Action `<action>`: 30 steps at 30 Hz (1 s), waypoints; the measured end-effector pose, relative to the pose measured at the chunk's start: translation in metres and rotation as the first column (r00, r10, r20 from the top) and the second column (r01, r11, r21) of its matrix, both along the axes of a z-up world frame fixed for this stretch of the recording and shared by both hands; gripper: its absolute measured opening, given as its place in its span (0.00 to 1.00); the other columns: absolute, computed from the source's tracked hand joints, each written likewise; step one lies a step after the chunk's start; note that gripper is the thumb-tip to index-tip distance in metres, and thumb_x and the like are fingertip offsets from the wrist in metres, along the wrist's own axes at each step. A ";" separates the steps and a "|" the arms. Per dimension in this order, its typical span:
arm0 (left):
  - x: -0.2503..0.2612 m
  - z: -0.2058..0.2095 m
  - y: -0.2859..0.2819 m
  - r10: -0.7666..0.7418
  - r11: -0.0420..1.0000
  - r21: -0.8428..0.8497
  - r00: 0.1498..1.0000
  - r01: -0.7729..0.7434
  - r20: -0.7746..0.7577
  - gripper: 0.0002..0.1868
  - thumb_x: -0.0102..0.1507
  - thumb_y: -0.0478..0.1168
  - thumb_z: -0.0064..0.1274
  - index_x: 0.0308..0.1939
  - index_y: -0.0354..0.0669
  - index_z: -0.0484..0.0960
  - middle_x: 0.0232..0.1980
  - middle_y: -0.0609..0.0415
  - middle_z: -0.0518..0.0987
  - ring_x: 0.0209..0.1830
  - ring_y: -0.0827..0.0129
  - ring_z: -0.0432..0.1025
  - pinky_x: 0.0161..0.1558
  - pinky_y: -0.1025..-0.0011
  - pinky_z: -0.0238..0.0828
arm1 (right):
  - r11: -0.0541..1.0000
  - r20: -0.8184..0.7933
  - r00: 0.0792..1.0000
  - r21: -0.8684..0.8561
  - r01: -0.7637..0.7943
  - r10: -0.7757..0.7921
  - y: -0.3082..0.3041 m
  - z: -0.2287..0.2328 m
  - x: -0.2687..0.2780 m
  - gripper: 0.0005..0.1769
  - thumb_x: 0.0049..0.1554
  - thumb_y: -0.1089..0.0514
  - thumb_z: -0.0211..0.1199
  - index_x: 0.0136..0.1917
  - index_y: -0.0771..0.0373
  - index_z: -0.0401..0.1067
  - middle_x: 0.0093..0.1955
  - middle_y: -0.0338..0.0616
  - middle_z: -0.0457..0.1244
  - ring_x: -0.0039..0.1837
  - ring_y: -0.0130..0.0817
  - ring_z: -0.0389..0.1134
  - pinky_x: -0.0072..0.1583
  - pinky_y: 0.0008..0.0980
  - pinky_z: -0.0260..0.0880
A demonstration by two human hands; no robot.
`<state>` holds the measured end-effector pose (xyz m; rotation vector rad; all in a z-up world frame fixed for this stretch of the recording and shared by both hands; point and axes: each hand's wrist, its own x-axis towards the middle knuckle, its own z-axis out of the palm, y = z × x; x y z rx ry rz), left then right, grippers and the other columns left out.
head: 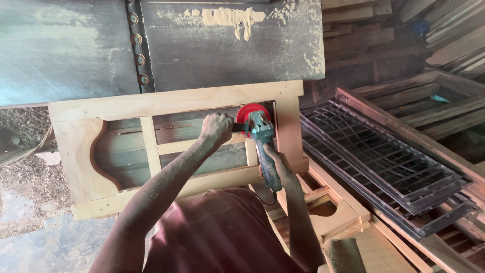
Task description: The person uses an angle grinder with a sanding disc to smooth the surface of a wooden frame. They move the tool along the edges and flat surfaces of the frame, which is resting on a workbench.
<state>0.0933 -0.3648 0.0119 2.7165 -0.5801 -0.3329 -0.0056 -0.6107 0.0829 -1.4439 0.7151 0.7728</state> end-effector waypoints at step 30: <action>0.001 0.001 0.003 -0.003 0.999 0.038 1.000 0.003 0.017 0.07 0.59 0.39 0.53 0.30 0.47 0.87 0.32 0.49 0.84 0.33 0.55 0.81 0.33 0.59 0.78 | 0.995 0.026 1.000 0.094 -0.019 0.016 -0.005 -0.023 0.001 0.34 0.58 0.30 0.59 0.45 0.67 0.71 0.29 0.48 0.65 0.30 0.36 0.69 0.35 0.34 0.72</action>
